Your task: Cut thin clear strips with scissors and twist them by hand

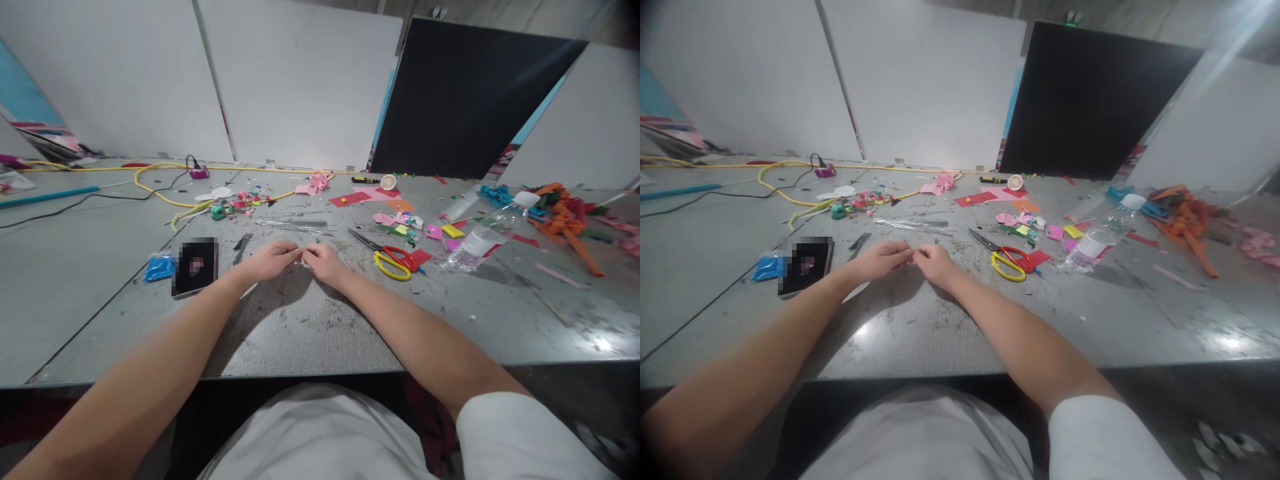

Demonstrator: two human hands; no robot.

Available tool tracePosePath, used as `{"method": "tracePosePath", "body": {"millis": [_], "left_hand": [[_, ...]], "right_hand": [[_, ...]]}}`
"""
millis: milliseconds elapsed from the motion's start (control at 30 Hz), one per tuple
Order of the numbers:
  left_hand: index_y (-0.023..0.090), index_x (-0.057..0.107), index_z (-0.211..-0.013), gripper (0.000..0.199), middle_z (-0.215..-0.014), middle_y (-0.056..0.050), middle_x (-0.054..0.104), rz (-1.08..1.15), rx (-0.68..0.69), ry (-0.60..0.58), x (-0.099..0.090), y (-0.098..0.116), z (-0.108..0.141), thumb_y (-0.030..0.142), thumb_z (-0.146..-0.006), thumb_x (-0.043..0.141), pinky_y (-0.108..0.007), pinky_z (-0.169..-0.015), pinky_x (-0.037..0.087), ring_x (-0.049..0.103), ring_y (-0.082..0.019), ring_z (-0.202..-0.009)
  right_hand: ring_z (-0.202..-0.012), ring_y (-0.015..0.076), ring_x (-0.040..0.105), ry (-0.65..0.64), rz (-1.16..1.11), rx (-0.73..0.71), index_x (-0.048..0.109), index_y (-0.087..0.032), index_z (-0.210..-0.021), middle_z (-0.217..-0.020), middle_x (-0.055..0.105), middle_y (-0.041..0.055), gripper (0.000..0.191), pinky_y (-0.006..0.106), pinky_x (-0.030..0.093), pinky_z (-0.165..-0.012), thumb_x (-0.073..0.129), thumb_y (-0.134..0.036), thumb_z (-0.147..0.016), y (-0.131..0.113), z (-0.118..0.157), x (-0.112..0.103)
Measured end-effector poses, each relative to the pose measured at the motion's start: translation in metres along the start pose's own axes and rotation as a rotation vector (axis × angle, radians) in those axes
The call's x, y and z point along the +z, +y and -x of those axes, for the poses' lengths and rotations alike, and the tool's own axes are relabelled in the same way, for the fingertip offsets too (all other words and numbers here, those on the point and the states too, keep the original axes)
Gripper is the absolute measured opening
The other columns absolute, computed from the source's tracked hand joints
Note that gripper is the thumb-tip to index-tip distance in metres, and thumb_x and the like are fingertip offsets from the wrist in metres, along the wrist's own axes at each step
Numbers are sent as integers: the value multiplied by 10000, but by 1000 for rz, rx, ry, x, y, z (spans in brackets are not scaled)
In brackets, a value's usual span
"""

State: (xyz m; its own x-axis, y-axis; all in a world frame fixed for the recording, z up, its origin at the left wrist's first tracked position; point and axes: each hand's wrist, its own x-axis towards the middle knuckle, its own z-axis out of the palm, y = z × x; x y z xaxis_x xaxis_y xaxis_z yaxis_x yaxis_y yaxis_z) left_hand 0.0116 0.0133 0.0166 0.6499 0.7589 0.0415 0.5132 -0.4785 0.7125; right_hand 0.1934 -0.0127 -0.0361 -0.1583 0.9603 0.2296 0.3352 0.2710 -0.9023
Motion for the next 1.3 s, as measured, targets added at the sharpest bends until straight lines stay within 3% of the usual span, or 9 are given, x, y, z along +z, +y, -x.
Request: {"method": "tracePosePath", "body": {"millis": [367,567,767,1100,1300], "left_hand": [[215,567,-687,371,-606,13,555,-1,0,-3,1,0,0,500,-917,510,-268,-572,410,529,-160,-603],[211,590,-727,378,-617,11,551,31,-9,-6,0,2,0,511,-936,494,-279,-595,421,530,-162,-605],[211,574,-713,410,-631,7,546,67,11,-20,0,1,1,536,-950,495,-285,-617,440,535,-162,-620],[215,577,-716,390,-636,5,544,77,-17,-35,0,0,1,536,-930,519,-271,-580,425,528,-160,-614],[209,562,-671,390,-628,6,554,60,34,-44,1,-1,1,512,-915,535,-262,-578,429,527,-155,-615]], "right_hand": [[-627,131,404,40,118,6,594,-187,-644,-563,388,-55,309,289,271,-602,511,-407,-845,2,0,-1],[-661,145,447,6,0,31,586,-205,-681,-599,464,-40,266,282,321,-634,471,-355,-868,-3,0,1],[-653,143,441,-58,-98,20,553,-211,-656,-595,457,-37,317,284,328,-638,467,-413,-884,-3,1,0],[-587,130,379,-40,5,-17,610,-195,-686,-550,372,-59,339,289,269,-579,478,-456,-856,-1,1,-4],[-598,125,355,-15,162,-31,541,-203,-596,-554,316,-55,343,298,239,-586,503,-431,-849,0,2,-4]]}}
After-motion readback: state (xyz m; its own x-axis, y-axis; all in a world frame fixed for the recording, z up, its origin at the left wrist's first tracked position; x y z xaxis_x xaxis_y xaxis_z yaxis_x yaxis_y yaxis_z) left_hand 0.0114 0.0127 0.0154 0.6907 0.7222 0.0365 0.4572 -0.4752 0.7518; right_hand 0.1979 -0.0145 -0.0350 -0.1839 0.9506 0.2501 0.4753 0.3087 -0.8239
